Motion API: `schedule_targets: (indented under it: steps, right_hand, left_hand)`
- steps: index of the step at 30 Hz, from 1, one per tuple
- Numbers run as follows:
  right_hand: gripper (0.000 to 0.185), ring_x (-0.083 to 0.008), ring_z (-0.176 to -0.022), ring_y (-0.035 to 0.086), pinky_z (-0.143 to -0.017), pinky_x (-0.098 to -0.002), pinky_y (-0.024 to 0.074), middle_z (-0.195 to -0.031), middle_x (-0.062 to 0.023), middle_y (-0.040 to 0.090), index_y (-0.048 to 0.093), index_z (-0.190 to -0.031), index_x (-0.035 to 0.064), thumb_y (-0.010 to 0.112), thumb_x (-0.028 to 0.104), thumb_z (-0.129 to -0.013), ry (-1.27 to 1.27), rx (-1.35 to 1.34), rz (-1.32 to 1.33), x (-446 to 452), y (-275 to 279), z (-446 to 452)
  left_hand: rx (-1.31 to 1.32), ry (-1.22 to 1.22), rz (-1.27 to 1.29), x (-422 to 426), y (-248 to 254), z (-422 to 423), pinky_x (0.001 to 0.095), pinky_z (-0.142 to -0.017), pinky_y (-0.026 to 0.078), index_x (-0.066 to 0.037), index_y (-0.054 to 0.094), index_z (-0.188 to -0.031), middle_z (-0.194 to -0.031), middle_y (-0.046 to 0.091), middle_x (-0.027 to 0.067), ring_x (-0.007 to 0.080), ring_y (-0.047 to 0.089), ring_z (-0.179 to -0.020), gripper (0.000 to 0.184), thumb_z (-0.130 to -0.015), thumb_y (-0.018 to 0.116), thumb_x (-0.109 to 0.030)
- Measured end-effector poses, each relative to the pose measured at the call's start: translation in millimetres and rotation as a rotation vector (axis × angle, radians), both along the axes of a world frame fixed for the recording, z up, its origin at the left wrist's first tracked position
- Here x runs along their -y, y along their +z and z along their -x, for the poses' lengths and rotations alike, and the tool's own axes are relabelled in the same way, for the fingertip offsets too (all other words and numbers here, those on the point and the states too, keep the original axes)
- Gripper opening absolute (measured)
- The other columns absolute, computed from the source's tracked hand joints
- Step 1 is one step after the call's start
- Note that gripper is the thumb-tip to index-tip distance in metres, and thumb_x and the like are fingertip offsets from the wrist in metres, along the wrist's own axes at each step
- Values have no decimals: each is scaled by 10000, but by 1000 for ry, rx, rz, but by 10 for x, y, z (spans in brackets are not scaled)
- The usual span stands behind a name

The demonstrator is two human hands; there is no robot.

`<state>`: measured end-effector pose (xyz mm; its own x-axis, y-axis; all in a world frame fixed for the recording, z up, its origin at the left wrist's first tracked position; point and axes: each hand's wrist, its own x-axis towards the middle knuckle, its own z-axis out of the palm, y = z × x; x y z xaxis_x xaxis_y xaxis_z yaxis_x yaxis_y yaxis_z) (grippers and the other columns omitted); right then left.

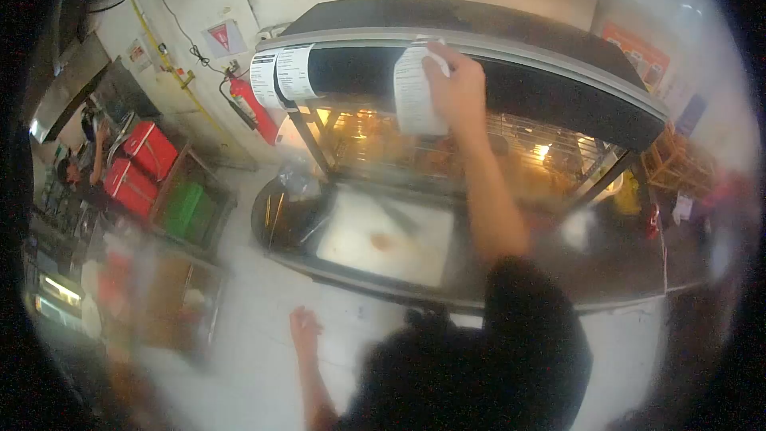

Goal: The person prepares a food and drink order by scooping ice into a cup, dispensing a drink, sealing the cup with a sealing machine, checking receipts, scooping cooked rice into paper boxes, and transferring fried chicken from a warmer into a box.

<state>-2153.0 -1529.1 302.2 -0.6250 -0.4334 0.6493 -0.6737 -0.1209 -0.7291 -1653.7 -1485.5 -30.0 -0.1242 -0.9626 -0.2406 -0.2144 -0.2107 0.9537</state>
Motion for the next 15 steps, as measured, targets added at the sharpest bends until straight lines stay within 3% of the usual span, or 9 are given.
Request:
schedule_targets:
  steps: [2, 5, 7, 9, 11, 13, 15]
  right_hand:
    - [345, -130, -899, 650, -784, -258, 504, -1029, -139, 725, 668, -1242, -23, 648, 86, -915, 15, 161, 191, 2, -20, -78]
    - [364, -177, -934, 663, -849, -318, 502, -1066, -182, 727, 687, -1209, -22, 665, 103, -868, -126, 320, 188, -8, -66, -199]
    - [387, -151, -913, 647, -838, -305, 498, -1038, -174, 722, 676, -1232, -23, 658, 116, -871, -150, 281, 249, -26, -35, -325]
    - [371, -102, -770, 565, -697, -254, 464, -902, -53, 687, 678, -1230, -31, 635, 115, -891, -283, 258, 106, -144, 147, -571]
    - [375, -96, -742, 537, -682, -262, 457, -866, -16, 666, 695, -1190, -44, 634, 160, -881, -386, -23, -4, -31, 87, -305]
    - [342, -91, -735, 524, -676, -276, 452, -856, -28, 664, 719, -1171, 0, 622, 155, -882, -251, 217, -6, -10, 180, -351]
    - [258, -137, -749, 593, -695, -304, 474, -893, -73, 684, 752, -1084, 54, 652, 154, -869, -101, 301, 121, 57, 172, -175]
  left_hand:
    - [-56, 48, -85, 129, -201, -198, 267, -565, 474, -39, 451, -1330, -1153, 589, 94, 156, 622, -677, 422, -947, 606, -122]
    - [-114, 42, -154, 337, -521, -452, 268, -560, 477, -43, 453, -1319, -1143, 588, 94, 162, 627, -664, 413, -945, 608, -126]
    - [-123, 7, -204, 533, -572, -576, 263, -556, 474, -47, 461, -1313, -1146, 587, 94, 158, 624, -654, 402, -953, 613, -136]
    - [-95, -24, -172, 717, -760, -758, 257, -553, 471, -50, 473, -1308, -1121, 593, 88, 146, 619, -657, 390, -962, 624, -147]
    - [-165, 1, -150, 896, -719, -878, 255, -552, 469, -48, 481, -1305, -1107, 600, 81, 137, 610, -663, 383, -968, 632, -152]
    - [-140, -131, -80, 1141, -619, -1066, 254, -555, 467, -49, 479, -1312, -1112, 605, 82, 134, 605, -681, 390, -969, 634, -155]
    - [-21, -190, -35, 1414, -505, -1206, 255, -568, 463, -52, 471, -1326, -1137, 607, 81, 134, 608, -700, 402, -971, 627, -158]
